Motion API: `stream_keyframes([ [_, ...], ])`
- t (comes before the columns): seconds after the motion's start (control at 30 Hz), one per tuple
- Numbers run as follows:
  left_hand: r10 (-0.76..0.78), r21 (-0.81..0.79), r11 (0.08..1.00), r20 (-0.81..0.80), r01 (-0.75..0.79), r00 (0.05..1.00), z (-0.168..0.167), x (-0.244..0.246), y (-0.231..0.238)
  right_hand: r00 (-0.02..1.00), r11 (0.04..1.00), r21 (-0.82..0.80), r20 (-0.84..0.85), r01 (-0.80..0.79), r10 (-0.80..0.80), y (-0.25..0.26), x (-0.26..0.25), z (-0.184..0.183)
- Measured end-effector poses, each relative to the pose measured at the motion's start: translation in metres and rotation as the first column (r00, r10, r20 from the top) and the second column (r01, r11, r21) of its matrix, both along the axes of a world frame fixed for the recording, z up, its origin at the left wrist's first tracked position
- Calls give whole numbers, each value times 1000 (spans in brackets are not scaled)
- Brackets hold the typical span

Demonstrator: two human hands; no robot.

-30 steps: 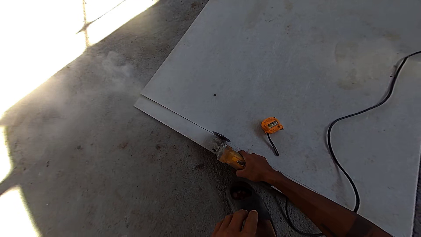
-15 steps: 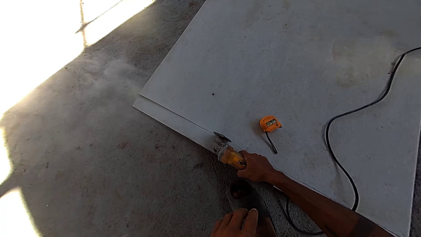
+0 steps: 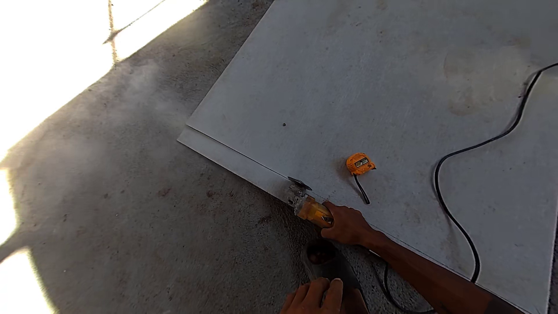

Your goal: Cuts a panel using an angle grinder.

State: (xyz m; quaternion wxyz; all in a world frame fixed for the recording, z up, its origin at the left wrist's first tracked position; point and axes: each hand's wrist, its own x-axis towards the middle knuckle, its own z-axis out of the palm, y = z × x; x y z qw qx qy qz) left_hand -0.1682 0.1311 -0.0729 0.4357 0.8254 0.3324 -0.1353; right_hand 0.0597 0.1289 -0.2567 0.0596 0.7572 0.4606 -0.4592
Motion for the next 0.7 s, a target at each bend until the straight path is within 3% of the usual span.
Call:
stream_keyframes([
  [0.7, -38, -28, 999, 2, 39, 999, -4, 9, 2, 1000, 1000, -20, -18, -3, 2, -15, 9, 2],
])
